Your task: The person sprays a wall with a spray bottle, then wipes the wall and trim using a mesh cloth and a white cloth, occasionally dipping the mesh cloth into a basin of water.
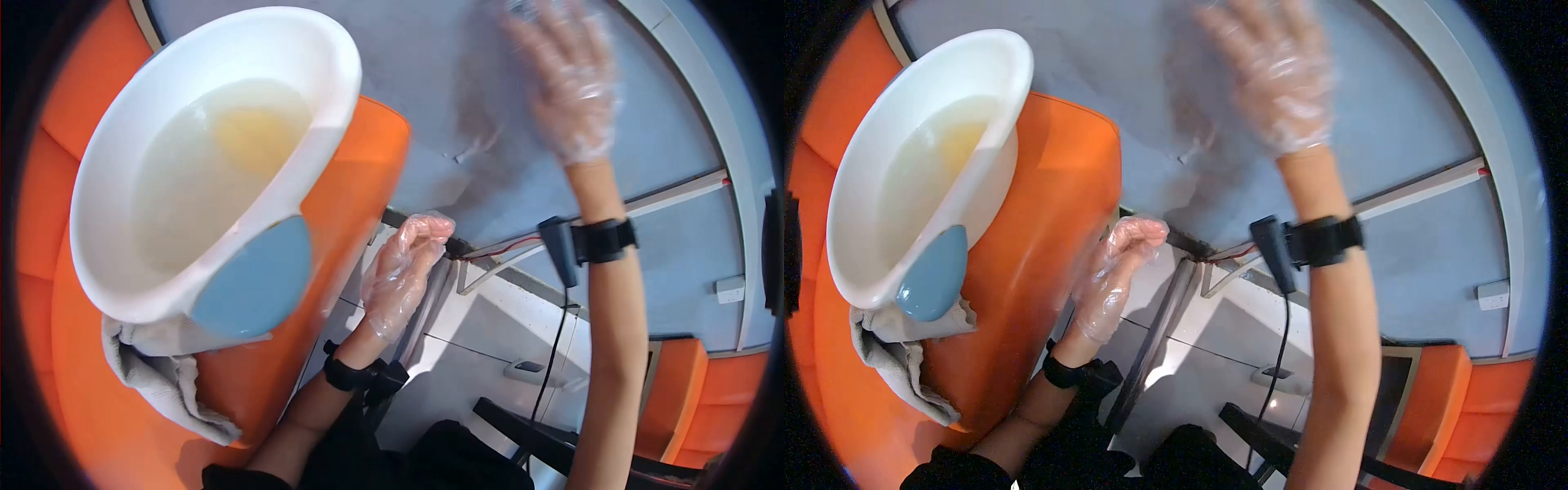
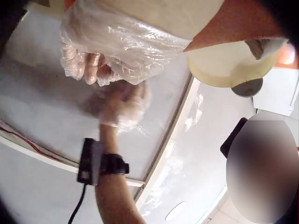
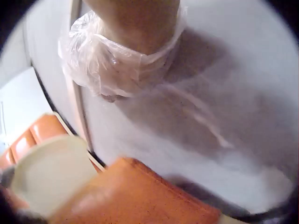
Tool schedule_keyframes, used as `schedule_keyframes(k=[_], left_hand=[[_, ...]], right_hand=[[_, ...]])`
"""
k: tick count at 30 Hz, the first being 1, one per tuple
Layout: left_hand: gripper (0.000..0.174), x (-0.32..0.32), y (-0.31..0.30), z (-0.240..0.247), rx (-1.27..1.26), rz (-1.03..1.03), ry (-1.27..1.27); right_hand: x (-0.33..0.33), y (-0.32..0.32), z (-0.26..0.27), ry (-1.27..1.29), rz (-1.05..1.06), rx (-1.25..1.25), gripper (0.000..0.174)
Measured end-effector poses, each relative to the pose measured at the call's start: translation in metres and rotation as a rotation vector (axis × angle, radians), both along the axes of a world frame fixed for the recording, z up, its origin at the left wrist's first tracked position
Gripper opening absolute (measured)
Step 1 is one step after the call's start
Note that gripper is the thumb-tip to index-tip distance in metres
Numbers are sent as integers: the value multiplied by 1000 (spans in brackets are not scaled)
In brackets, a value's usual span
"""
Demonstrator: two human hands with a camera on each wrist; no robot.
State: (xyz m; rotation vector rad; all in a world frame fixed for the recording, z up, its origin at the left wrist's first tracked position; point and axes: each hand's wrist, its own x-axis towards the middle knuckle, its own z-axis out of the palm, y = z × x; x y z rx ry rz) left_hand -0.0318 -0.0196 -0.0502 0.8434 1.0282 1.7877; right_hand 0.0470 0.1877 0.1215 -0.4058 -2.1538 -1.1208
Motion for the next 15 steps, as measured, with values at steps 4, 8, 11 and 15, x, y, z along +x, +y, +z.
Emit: schedule_keyframes(k=[4, 8, 11, 15], left_hand=[[18, -4, 7, 20, -121, 30, 30], [17, -9, 5, 16, -134, 103, -45], [26, -8, 3, 4, -127, 89, -12], [19, -1, 10, -5, -114, 36, 25]], right_hand=[[10, 19, -116, -344, 282, -226, 50], [61, 5, -194, -489, 166, -614, 43], [70, 0, -169, -486, 118, -542, 43], [74, 8, -75, -133, 105, -293, 49]])
